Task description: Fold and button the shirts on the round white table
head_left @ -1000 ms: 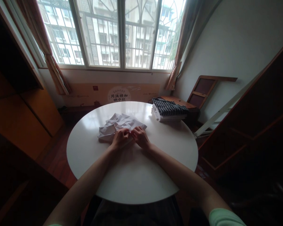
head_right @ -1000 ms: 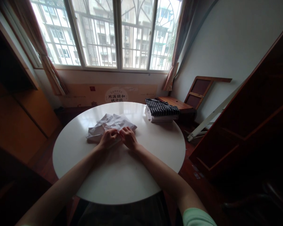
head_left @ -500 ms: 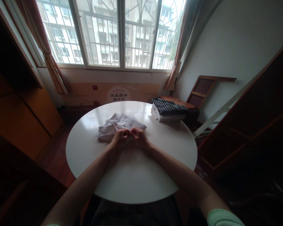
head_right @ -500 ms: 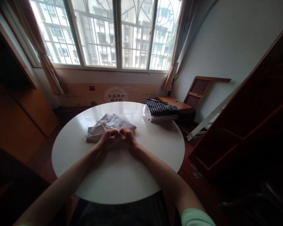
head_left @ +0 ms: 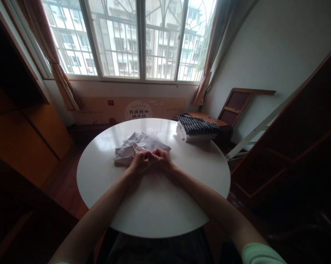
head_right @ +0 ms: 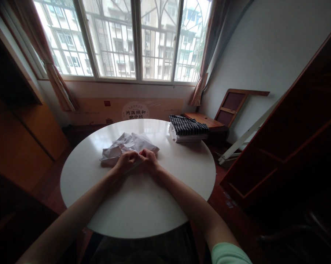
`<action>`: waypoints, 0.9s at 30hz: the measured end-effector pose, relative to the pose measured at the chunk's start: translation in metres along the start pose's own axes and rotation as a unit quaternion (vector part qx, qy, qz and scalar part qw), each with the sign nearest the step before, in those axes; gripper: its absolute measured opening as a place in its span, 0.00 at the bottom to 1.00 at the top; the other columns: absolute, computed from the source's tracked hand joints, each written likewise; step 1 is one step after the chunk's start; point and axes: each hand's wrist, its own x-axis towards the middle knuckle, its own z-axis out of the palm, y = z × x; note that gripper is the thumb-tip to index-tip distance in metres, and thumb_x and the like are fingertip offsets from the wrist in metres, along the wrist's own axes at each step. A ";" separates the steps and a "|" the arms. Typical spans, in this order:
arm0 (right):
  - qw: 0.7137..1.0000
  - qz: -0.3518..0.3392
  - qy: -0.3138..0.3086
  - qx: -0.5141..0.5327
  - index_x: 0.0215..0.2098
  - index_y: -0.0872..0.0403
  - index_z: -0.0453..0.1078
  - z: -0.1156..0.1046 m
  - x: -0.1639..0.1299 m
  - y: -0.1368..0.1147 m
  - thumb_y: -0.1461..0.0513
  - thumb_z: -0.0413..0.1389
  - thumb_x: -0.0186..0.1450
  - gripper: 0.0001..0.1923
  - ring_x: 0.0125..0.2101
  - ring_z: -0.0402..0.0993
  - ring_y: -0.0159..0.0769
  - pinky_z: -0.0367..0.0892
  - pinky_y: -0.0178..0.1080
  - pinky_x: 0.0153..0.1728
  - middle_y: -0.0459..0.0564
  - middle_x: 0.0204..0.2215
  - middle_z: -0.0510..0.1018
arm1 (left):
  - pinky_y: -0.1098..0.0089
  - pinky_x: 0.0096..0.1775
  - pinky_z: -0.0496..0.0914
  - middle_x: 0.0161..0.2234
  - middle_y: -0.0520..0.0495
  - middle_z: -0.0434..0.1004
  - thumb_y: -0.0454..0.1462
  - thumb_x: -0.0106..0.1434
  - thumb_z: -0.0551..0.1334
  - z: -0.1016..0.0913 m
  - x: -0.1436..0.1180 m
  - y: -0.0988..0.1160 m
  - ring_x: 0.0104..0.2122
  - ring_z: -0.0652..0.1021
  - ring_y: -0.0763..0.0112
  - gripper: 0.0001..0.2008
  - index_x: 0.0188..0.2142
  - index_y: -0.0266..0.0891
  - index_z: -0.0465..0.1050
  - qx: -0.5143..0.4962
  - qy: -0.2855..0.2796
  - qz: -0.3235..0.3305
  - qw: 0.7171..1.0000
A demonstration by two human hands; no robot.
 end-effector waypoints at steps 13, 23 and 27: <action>0.999 0.029 0.007 0.015 0.24 0.56 0.66 -0.003 0.001 -0.006 0.58 0.55 0.53 0.08 0.23 0.64 0.28 0.59 0.31 0.25 0.42 0.20 0.69 | 0.76 0.28 0.61 0.21 0.53 0.68 0.27 0.49 0.54 0.000 -0.001 -0.002 0.24 0.67 0.77 0.07 0.21 0.35 0.68 0.009 -0.008 0.030 0.999; 0.999 0.041 0.015 0.029 0.24 0.56 0.67 -0.004 0.001 -0.009 0.60 0.55 0.52 0.06 0.24 0.65 0.29 0.60 0.32 0.26 0.43 0.21 0.70 | 0.76 0.28 0.60 0.22 0.53 0.68 0.29 0.51 0.55 0.002 -0.001 -0.002 0.24 0.66 0.77 0.06 0.21 0.35 0.68 0.028 -0.013 0.026 0.999; 0.998 0.049 0.014 0.034 0.24 0.56 0.67 -0.005 0.002 -0.009 0.60 0.54 0.52 0.06 0.25 0.66 0.30 0.60 0.33 0.27 0.43 0.21 0.70 | 0.76 0.28 0.60 0.22 0.53 0.67 0.28 0.51 0.54 0.002 -0.001 -0.004 0.23 0.65 0.78 0.06 0.22 0.35 0.67 0.030 -0.011 0.037 0.999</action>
